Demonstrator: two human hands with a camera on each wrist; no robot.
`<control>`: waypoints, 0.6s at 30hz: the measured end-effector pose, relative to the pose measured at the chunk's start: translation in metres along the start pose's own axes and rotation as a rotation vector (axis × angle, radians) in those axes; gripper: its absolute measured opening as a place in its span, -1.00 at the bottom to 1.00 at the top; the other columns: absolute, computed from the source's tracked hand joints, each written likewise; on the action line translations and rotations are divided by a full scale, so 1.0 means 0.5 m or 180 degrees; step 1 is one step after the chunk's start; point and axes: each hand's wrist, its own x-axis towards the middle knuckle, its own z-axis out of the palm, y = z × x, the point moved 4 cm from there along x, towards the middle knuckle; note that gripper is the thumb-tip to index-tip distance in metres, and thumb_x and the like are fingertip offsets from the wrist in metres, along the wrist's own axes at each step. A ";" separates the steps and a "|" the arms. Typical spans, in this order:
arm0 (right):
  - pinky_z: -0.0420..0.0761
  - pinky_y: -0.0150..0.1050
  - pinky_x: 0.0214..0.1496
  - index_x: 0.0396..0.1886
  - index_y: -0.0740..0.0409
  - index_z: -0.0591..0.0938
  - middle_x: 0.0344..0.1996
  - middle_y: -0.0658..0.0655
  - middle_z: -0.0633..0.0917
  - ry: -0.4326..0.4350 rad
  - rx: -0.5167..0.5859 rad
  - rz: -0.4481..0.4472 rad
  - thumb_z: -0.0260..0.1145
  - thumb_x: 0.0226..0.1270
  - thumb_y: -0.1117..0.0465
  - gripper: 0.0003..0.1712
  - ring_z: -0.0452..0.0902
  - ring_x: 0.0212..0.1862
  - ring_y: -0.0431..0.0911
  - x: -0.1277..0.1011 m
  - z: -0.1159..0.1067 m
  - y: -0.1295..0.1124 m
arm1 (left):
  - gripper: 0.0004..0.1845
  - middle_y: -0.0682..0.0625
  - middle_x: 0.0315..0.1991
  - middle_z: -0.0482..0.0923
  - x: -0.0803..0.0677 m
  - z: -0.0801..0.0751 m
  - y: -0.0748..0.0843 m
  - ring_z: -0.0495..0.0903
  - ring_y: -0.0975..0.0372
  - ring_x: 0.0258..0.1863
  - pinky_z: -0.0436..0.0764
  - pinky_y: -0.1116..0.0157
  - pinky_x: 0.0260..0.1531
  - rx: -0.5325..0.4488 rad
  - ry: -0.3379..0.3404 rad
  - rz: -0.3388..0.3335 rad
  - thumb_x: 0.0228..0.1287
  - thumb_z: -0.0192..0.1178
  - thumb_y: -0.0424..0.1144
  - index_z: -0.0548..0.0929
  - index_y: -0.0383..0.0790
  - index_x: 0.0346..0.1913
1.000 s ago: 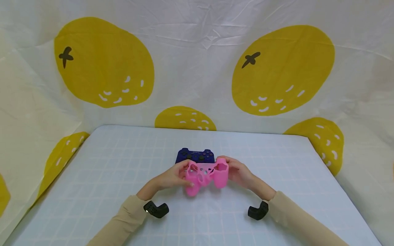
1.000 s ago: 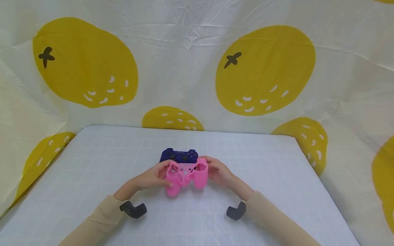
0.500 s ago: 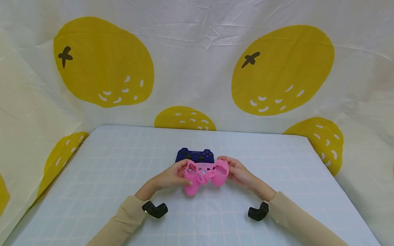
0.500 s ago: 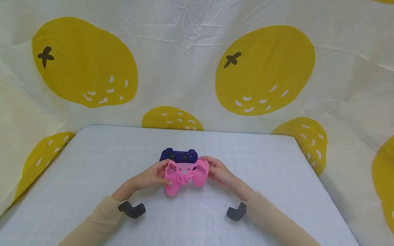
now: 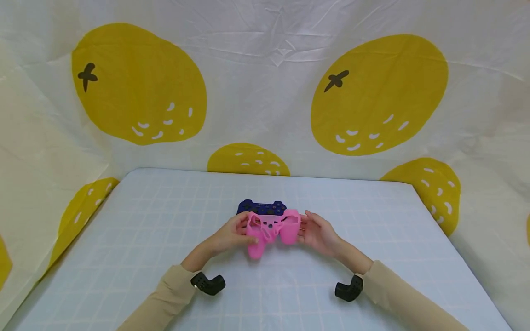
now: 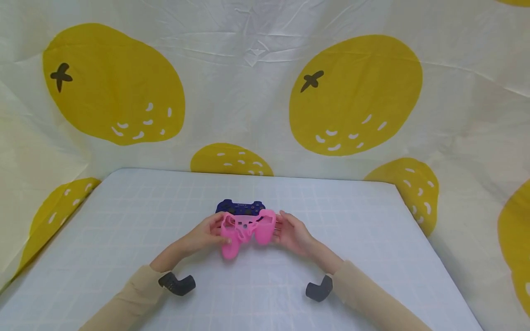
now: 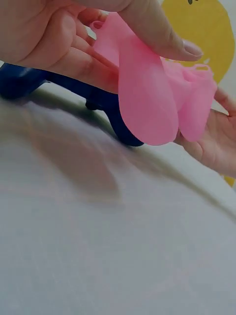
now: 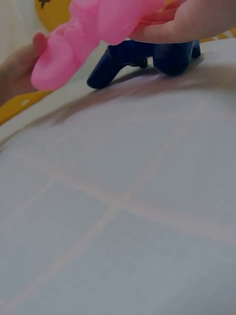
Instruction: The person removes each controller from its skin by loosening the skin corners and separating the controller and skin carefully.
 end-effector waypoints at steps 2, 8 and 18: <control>0.57 -0.33 0.14 0.37 0.36 0.13 0.01 -0.01 0.58 0.0197 -0.0208 0.0065 -0.29 0.61 0.12 -0.48 0.53 0.05 -0.20 0.001 -0.003 0.001 | -0.29 -0.29 0.23 0.40 0.000 -0.002 -0.002 0.56 0.08 0.13 0.57 0.25 0.10 0.0011 0.0080 -0.0053 0.15 0.36 -0.31 0.24 -0.37 0.30; 0.58 -0.40 0.09 0.41 0.54 0.05 0.07 0.04 0.57 0.0636 -0.1088 0.0218 0.12 0.47 0.18 -0.25 0.56 -0.01 -0.25 -0.005 -0.013 0.007 | -0.29 -0.29 0.21 0.45 -0.003 -0.004 -0.002 0.59 0.11 0.08 0.58 0.25 0.10 0.0046 0.0154 -0.0123 0.13 0.38 -0.28 0.28 -0.36 0.29; 0.59 -0.48 0.01 0.40 0.55 0.07 -0.04 -0.07 0.62 0.0687 -0.1302 0.0241 0.09 0.47 0.29 -0.33 0.55 -0.08 -0.29 -0.025 -0.025 0.007 | -0.23 -0.34 0.03 0.61 -0.007 -0.026 -0.020 0.67 0.17 -0.05 0.63 0.33 -0.05 0.0031 0.0216 -0.0388 0.15 0.35 -0.34 0.23 -0.44 0.38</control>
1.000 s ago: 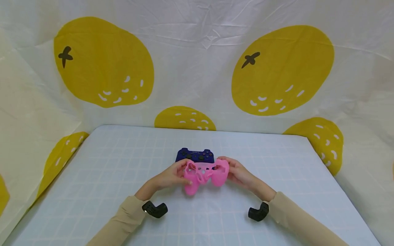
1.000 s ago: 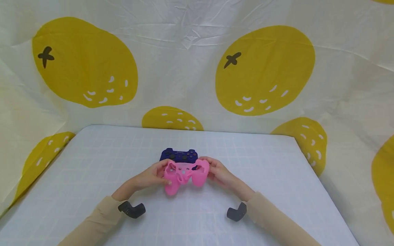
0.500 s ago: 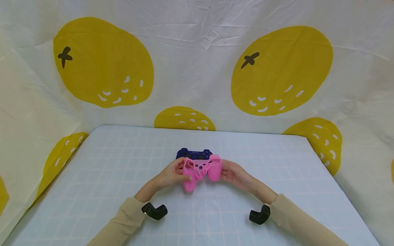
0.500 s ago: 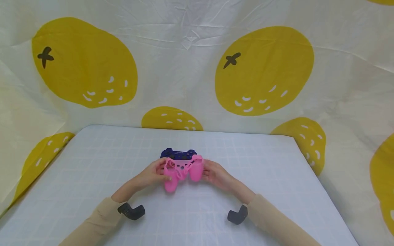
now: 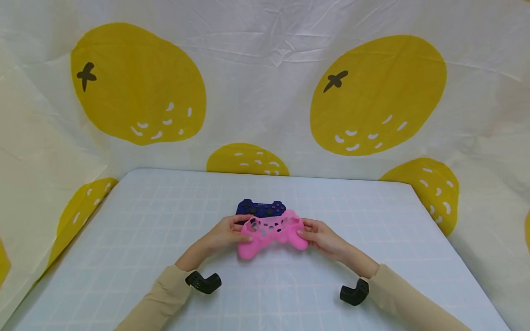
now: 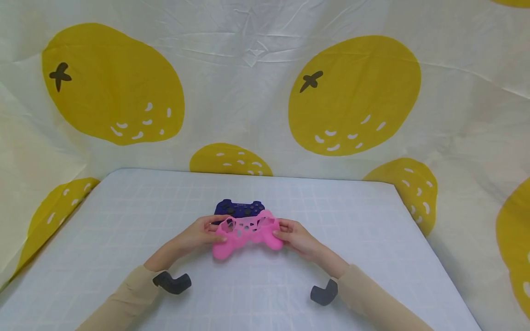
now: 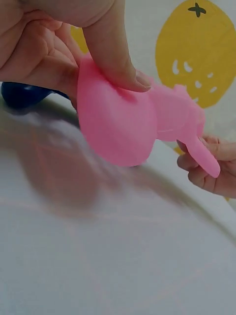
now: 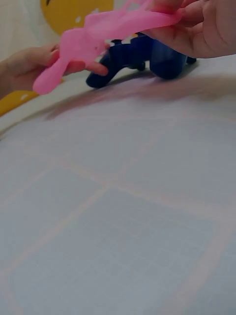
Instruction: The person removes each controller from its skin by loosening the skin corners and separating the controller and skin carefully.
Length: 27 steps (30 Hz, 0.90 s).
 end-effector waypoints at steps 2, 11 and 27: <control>0.59 -0.48 -0.01 0.39 0.55 0.09 -0.08 -0.09 0.63 -0.0021 -0.0046 -0.0015 0.10 0.46 0.30 -0.33 0.56 -0.10 -0.30 -0.002 -0.001 -0.002 | -0.24 -0.33 0.02 0.62 -0.001 -0.002 -0.001 0.68 0.17 -0.06 0.63 0.31 -0.04 0.0000 0.0035 -0.0053 0.15 0.35 -0.35 0.23 -0.43 0.37; 0.61 -0.45 -0.02 0.35 0.56 0.16 -0.02 -0.04 0.64 -0.0190 -0.0262 -0.0054 0.17 0.40 0.29 -0.33 0.57 -0.08 -0.30 -0.015 0.000 -0.006 | -0.37 -0.35 0.13 0.54 -0.012 0.000 0.007 0.61 -0.02 0.09 0.63 0.25 0.00 0.0012 0.0691 -0.0041 0.09 0.38 -0.42 0.42 -0.51 0.24; 0.65 -0.34 -0.03 0.14 0.51 0.39 -0.18 -0.02 0.61 0.0160 -0.0591 0.0018 0.23 0.38 0.22 -0.50 0.57 -0.15 -0.22 -0.058 -0.044 -0.011 | -0.57 -0.14 -0.25 0.73 -0.008 0.048 0.026 0.65 0.26 -0.38 0.67 0.32 -0.45 0.0349 0.1418 -0.0074 0.10 0.40 -0.29 0.63 -0.31 0.06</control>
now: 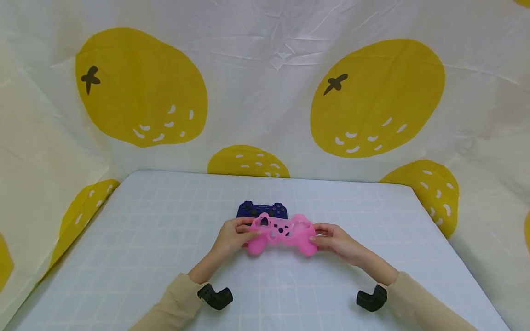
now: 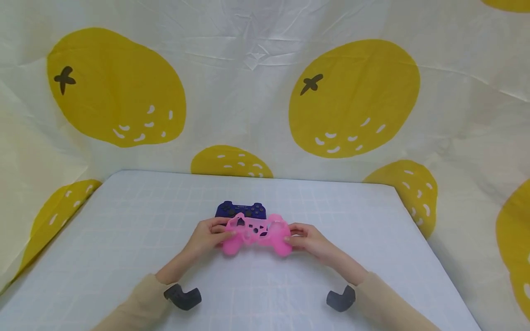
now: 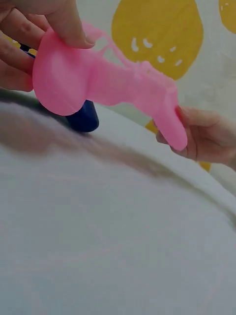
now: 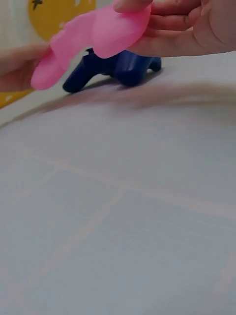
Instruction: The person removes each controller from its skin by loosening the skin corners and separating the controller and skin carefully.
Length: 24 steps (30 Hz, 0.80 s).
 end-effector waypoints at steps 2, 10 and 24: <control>0.65 -0.35 -0.03 0.14 0.53 0.38 -0.20 -0.05 0.62 0.0027 -0.0010 -0.0019 0.21 0.40 0.21 -0.50 0.58 -0.16 -0.24 -0.007 -0.013 0.002 | -0.56 -0.12 -0.23 0.71 0.007 0.010 0.002 0.64 0.27 -0.36 0.69 0.32 -0.41 -0.0079 -0.0174 0.0042 0.13 0.38 -0.30 0.60 -0.28 0.10; 0.64 -0.39 -0.04 0.16 0.60 0.34 -0.21 -0.17 0.65 0.0226 -0.0133 -0.0122 0.16 0.43 0.22 -0.47 0.59 -0.15 -0.30 -0.027 -0.079 0.004 | -0.52 -0.13 -0.09 0.70 0.037 0.060 0.028 0.66 0.23 -0.18 0.69 0.30 -0.23 -0.0189 -0.0547 0.0187 0.20 0.33 -0.25 0.53 -0.22 0.18; 0.62 -0.44 -0.03 0.21 0.48 0.38 -0.16 -0.26 0.63 0.0495 -0.0221 -0.0049 0.13 0.46 0.22 -0.52 0.58 -0.12 -0.34 -0.059 -0.187 0.026 | -0.66 -0.06 -0.33 0.66 0.075 0.158 0.087 0.59 0.32 -0.50 0.67 0.38 -0.47 0.0068 -0.0130 0.0393 0.13 0.36 -0.33 0.68 -0.24 0.01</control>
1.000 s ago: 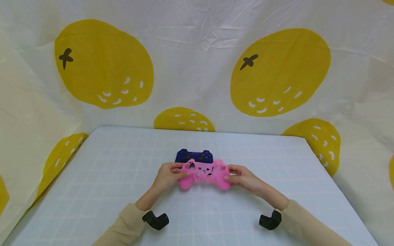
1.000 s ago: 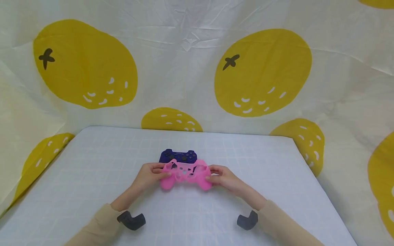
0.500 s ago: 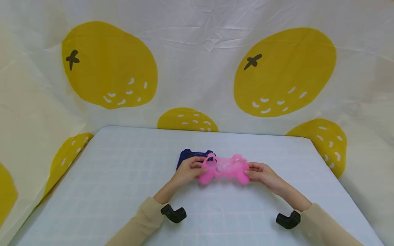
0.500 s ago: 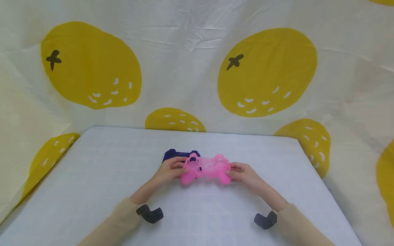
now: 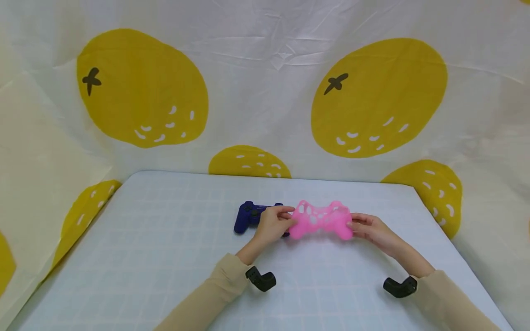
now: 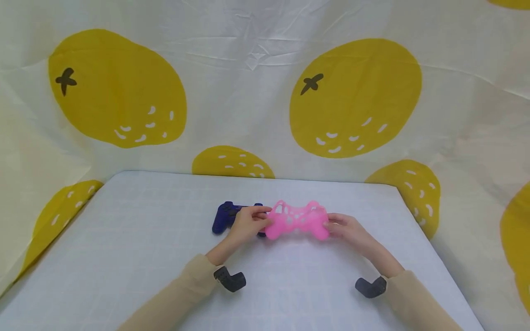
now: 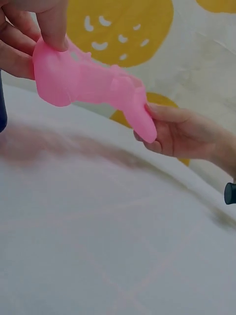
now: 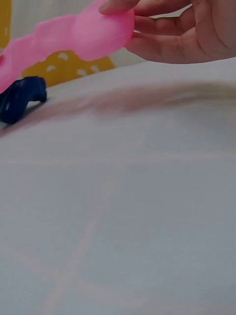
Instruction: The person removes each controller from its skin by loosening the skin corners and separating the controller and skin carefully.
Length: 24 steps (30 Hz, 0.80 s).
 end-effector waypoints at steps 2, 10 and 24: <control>0.62 -0.44 -0.03 0.22 0.46 0.39 -0.16 -0.28 0.63 0.0048 0.0013 0.0043 0.14 0.45 0.21 -0.52 0.57 -0.12 -0.35 0.001 -0.012 0.007 | -0.66 -0.07 -0.33 0.67 0.007 0.011 0.006 0.58 0.31 -0.49 0.65 0.40 -0.48 0.0123 0.0025 0.0098 0.13 0.35 -0.34 0.67 -0.25 0.02; 0.63 -0.44 -0.04 0.29 0.60 0.22 -0.18 -0.28 0.61 0.0164 -0.0113 0.0215 0.16 0.44 0.17 -0.34 0.58 -0.15 -0.37 0.015 -0.044 0.039 | -0.67 -0.05 -0.40 0.70 0.034 0.048 0.023 0.60 0.32 -0.52 0.51 0.48 -0.54 0.0817 0.0157 0.0444 0.08 0.39 -0.33 0.68 -0.20 -0.04; 0.68 -0.31 -0.11 0.25 0.48 0.36 -0.02 0.31 0.62 0.0311 -0.0942 0.0340 0.21 0.41 0.09 -0.38 0.57 -0.14 -0.17 0.032 -0.031 0.051 | -0.77 -0.03 -0.34 0.71 0.039 0.066 0.004 0.62 0.22 -0.34 0.55 0.42 -0.40 0.1392 0.0162 0.0426 0.12 0.35 -0.33 0.70 -0.19 -0.12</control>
